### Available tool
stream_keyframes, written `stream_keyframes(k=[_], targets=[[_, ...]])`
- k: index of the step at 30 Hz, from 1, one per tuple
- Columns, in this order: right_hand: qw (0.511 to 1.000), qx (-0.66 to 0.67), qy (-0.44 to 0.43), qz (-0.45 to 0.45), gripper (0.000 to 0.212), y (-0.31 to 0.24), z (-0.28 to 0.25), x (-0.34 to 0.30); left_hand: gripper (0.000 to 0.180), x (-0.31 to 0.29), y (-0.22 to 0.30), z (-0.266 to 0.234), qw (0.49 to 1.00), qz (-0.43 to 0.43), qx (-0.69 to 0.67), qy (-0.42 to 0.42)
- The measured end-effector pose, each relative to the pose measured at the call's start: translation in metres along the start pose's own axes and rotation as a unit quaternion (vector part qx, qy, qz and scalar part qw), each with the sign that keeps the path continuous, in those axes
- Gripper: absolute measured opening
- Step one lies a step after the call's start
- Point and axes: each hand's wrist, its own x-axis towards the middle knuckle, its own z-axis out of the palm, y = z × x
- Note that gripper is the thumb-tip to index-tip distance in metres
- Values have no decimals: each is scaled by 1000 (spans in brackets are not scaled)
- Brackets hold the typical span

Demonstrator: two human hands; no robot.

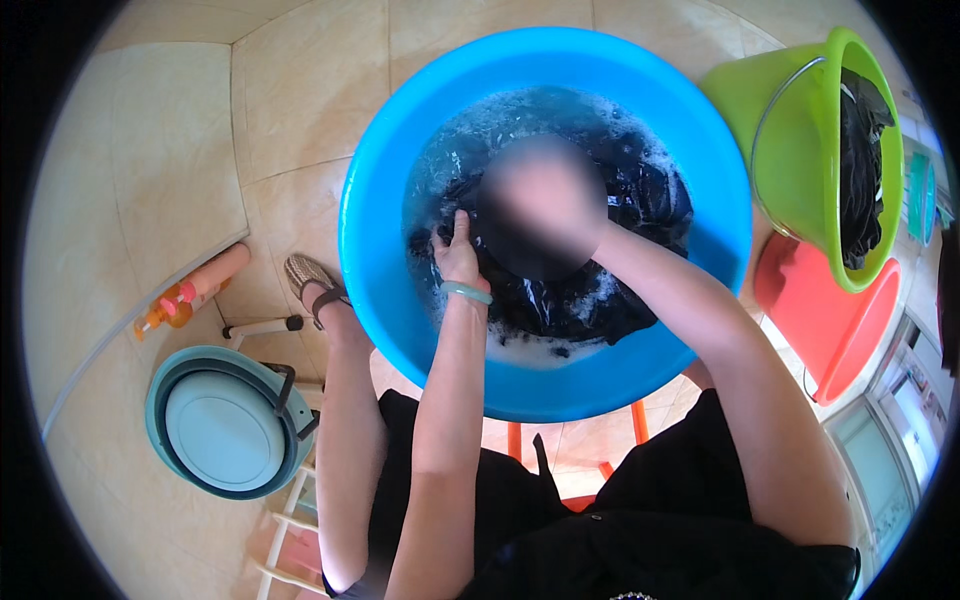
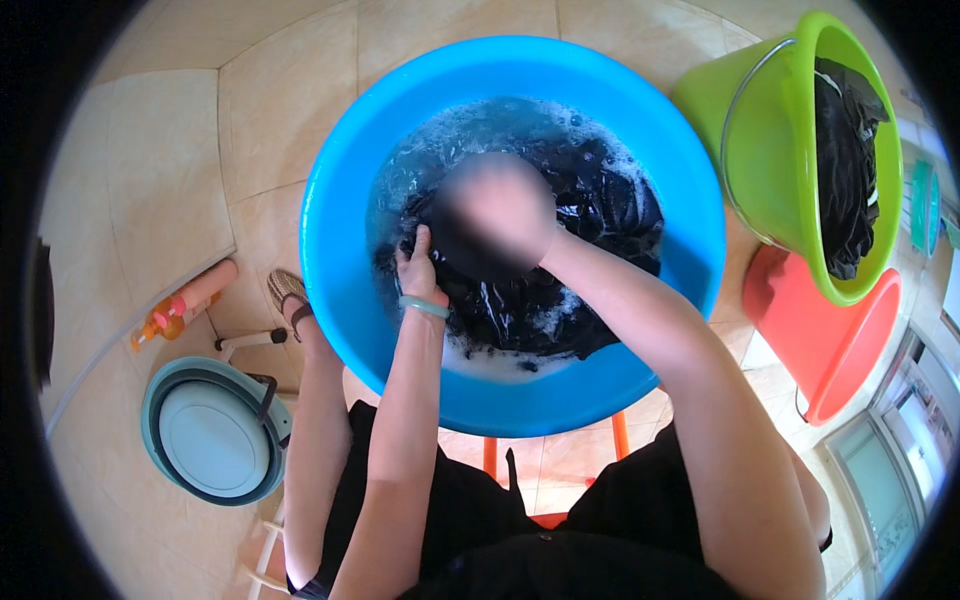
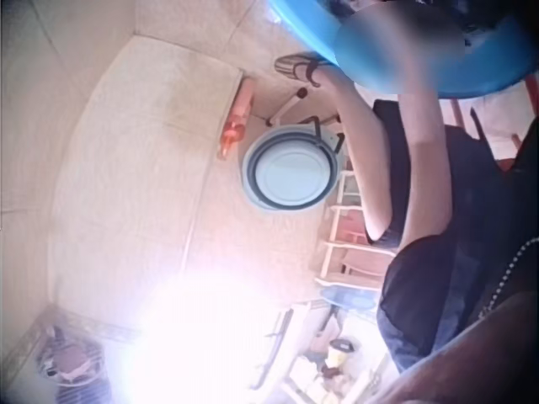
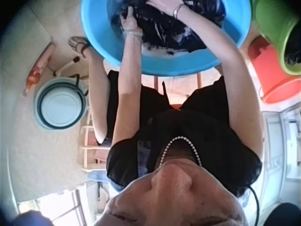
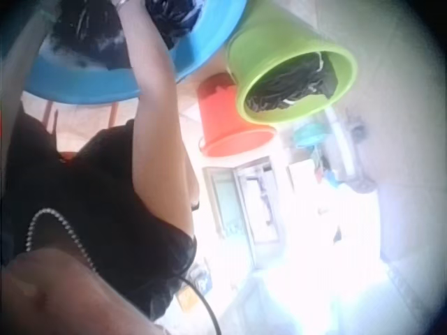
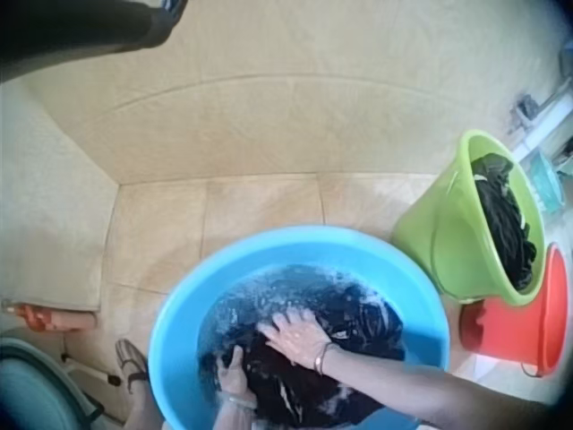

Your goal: The person is hand-washing dark-colored clothes in a blue basin filled with soapy water. They scrub and agitate the garments, then transfer them to a green bucket. Finally, they pick up a small yellow cloth and begin washing it in the same basin.

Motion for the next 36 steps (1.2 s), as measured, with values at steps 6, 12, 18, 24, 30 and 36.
stream_keyframes(k=[6, 12, 18, 24, 30, 36], targets=[[988, 83, 74, 104, 16, 9, 3, 18, 67, -8, 18, 15, 985, -51, -123, -113], [973, 179, -123, -75, 10, -80, -100, -4, 64, -65, 62, 21, 906, -133, -217, -339], [971, 201, -6, -132, 8, -125, -138, -24, 43, -94, 26, 5, 957, -25, -143, -249], [969, 207, 119, -66, 23, -124, -150, 2, 44, -101, 13, 2, 963, -56, -192, -182], [957, 235, 170, -18, 21, -103, -144, 20, 45, -102, 28, 21, 971, -20, -203, -124], [964, 143, 78, 211, 19, 7, -81, 6, 52, -142, 56, 44, 979, -73, -150, -115]])
